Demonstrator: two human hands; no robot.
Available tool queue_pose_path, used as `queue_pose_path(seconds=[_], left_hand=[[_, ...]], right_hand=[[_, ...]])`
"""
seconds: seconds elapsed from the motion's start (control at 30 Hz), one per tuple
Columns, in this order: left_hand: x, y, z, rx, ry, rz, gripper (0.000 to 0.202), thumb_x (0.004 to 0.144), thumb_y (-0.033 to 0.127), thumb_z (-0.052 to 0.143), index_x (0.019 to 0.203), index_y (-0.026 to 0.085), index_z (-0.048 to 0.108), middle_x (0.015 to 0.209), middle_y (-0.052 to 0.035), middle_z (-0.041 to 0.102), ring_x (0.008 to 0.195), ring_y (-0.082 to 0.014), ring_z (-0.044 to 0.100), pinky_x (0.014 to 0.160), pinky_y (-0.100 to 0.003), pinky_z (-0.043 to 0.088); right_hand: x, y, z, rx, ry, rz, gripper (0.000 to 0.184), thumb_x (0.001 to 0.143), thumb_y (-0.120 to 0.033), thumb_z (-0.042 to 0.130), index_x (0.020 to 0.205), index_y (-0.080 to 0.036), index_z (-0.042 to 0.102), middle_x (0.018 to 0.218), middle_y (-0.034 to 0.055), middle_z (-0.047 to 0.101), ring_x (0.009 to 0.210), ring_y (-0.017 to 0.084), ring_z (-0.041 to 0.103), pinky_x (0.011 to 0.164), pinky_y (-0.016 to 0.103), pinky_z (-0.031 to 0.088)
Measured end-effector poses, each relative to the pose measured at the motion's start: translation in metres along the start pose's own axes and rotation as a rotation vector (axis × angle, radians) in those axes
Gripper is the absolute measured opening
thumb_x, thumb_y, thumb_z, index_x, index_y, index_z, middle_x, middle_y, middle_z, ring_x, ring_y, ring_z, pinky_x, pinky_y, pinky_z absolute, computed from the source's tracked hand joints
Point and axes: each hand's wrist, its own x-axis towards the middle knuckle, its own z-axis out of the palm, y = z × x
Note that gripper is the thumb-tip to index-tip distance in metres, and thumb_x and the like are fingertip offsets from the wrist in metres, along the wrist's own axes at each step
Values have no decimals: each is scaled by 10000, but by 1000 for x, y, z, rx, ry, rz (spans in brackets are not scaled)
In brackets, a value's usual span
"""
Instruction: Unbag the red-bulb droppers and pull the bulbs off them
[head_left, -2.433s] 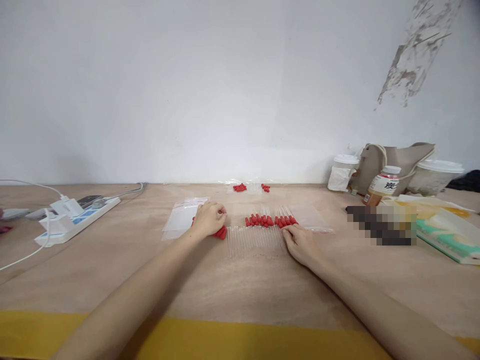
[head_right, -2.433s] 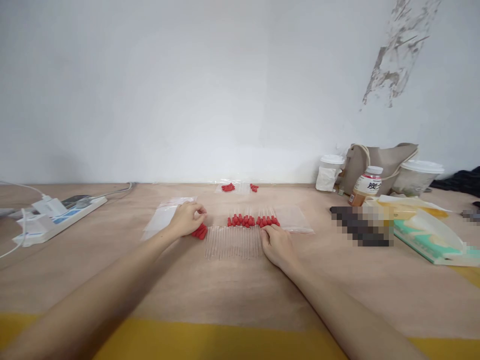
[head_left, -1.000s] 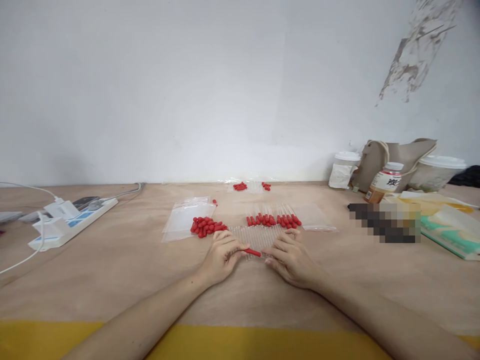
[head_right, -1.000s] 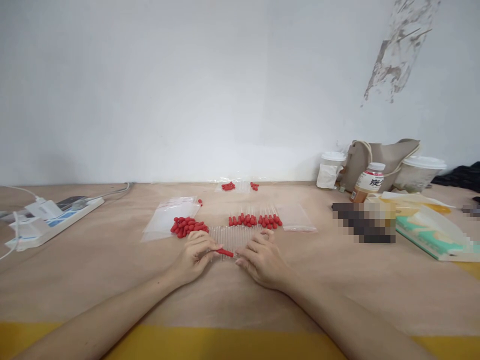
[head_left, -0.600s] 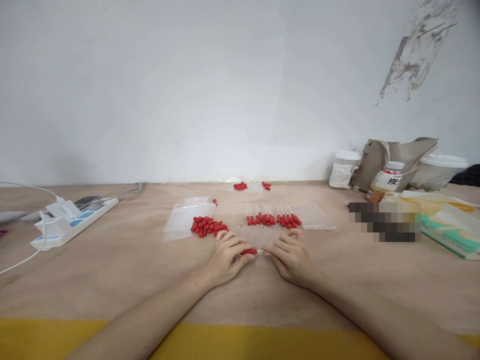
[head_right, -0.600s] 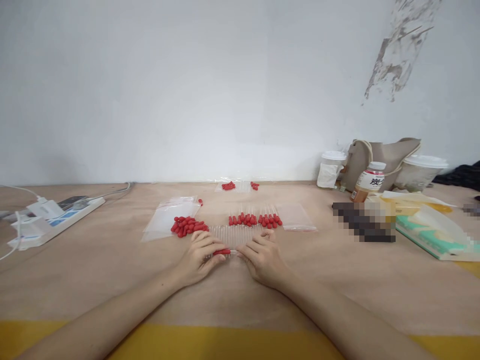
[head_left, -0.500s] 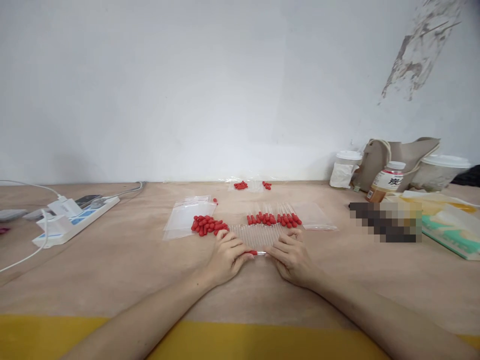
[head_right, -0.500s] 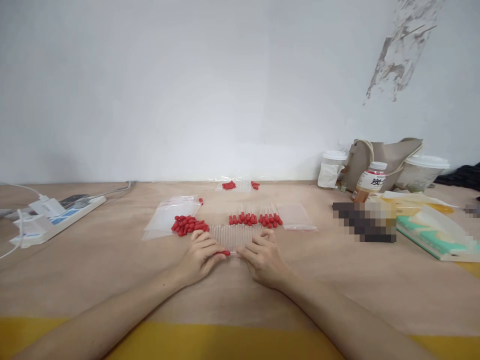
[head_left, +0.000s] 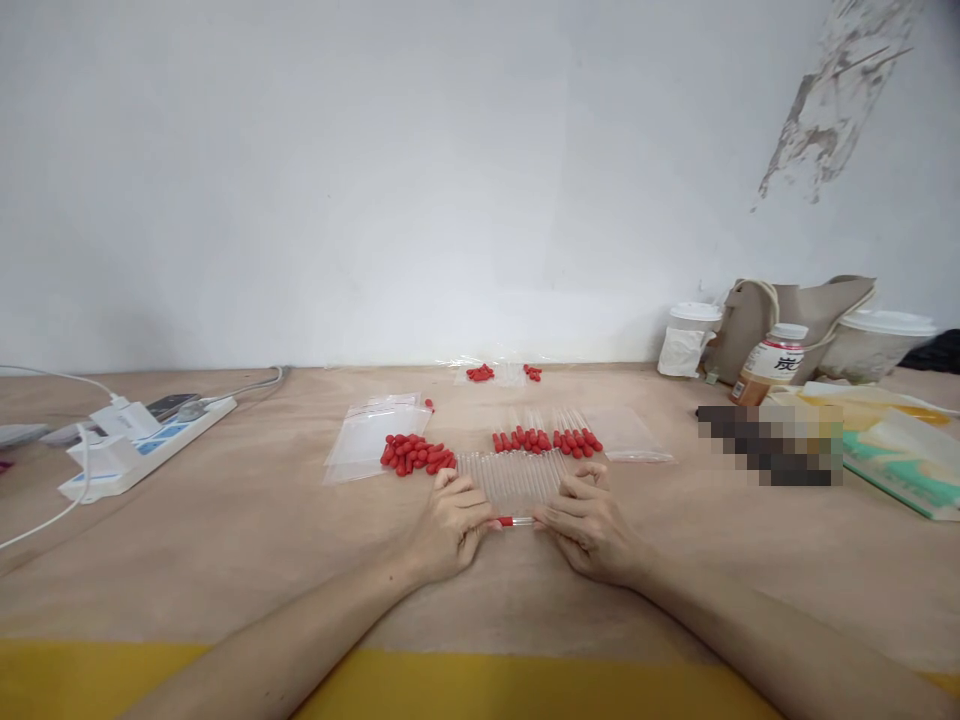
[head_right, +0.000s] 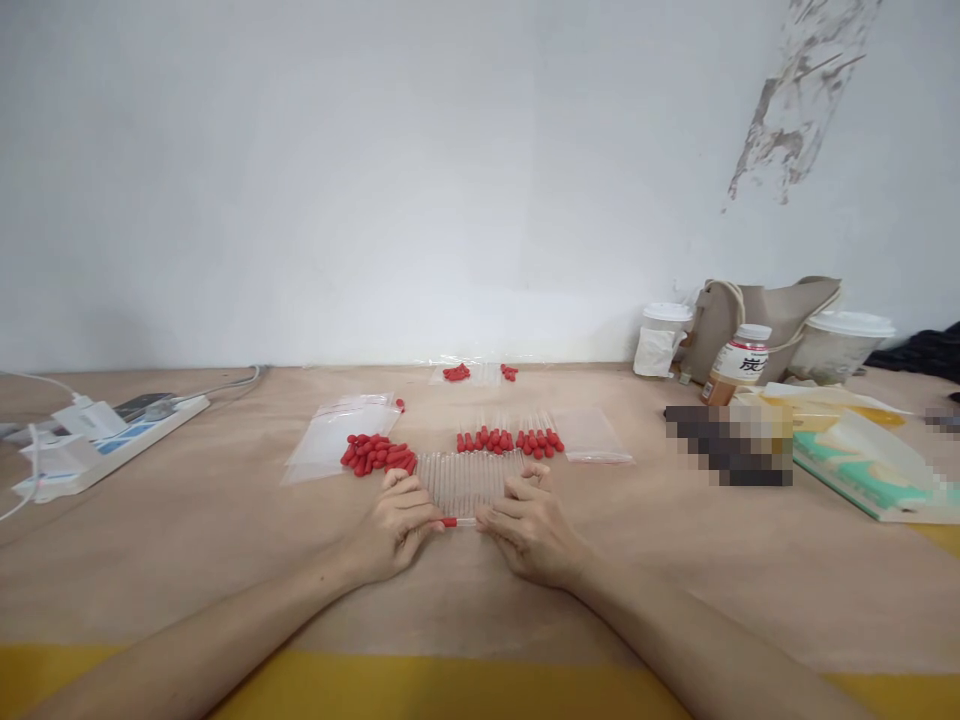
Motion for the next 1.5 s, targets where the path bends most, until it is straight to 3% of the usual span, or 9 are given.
queue_pose_path(seconds=[0.27,0.47,0.57,0.7,0.8,0.93,1.2,1.5], left_hand=[[-11,-7,-1,-32,52,36,220,851,184,409,726,181,590,614,-19,555,643,-146,454,658,-311,324],[-15,-23,-9,-153,258,-183,176,865,207,428,905,180,598,831,-45,589,782,-141,531,715,-277,425],[-10,-34,-20,-129,362,-355,215,860,238,428,982,196,600,895,-50,557,840,-155,538,738,-295,456],[-11,-59,-40,-6,475,-594,257,833,212,426,1014,189,608,871,-60,507,841,-190,528,718,-334,469],[-15,-75,-46,20,437,-650,272,825,204,431,1054,214,576,840,-43,515,779,-177,534,674,-316,469],[-11,-80,-38,55,349,-608,273,796,261,489,1065,229,511,851,-19,567,692,-159,534,615,-304,450],[2,-74,-24,349,108,-482,135,802,317,501,804,223,598,834,-19,641,808,-217,529,700,-346,328],[0,-62,-37,363,286,-554,168,777,348,508,834,226,609,862,-24,628,848,-225,516,745,-349,327]], right_hand=[[-6,11,-8,12,-21,33,232,834,-186,415,708,-206,608,545,-21,540,617,114,411,773,328,241],[-7,40,-21,-134,45,401,264,860,-271,410,771,-219,653,664,8,650,655,120,503,731,307,231],[-7,43,-21,-185,-5,479,247,843,-272,419,824,-231,662,757,20,679,659,123,539,690,294,230],[-8,42,-16,-283,-84,547,199,790,-225,428,808,-208,626,680,18,654,665,150,559,674,295,229],[-9,42,-11,-301,-116,578,136,755,-198,429,779,-196,563,653,-2,632,655,151,564,666,289,231],[-11,42,-4,-270,-134,590,83,741,-168,419,768,-188,495,700,-9,636,659,141,571,649,278,236],[-7,36,0,-196,-187,582,185,839,-190,347,856,-194,530,849,25,636,814,156,570,674,274,292],[-9,31,0,-217,-205,462,219,860,-301,377,926,-210,565,870,40,588,861,174,518,712,295,308]])
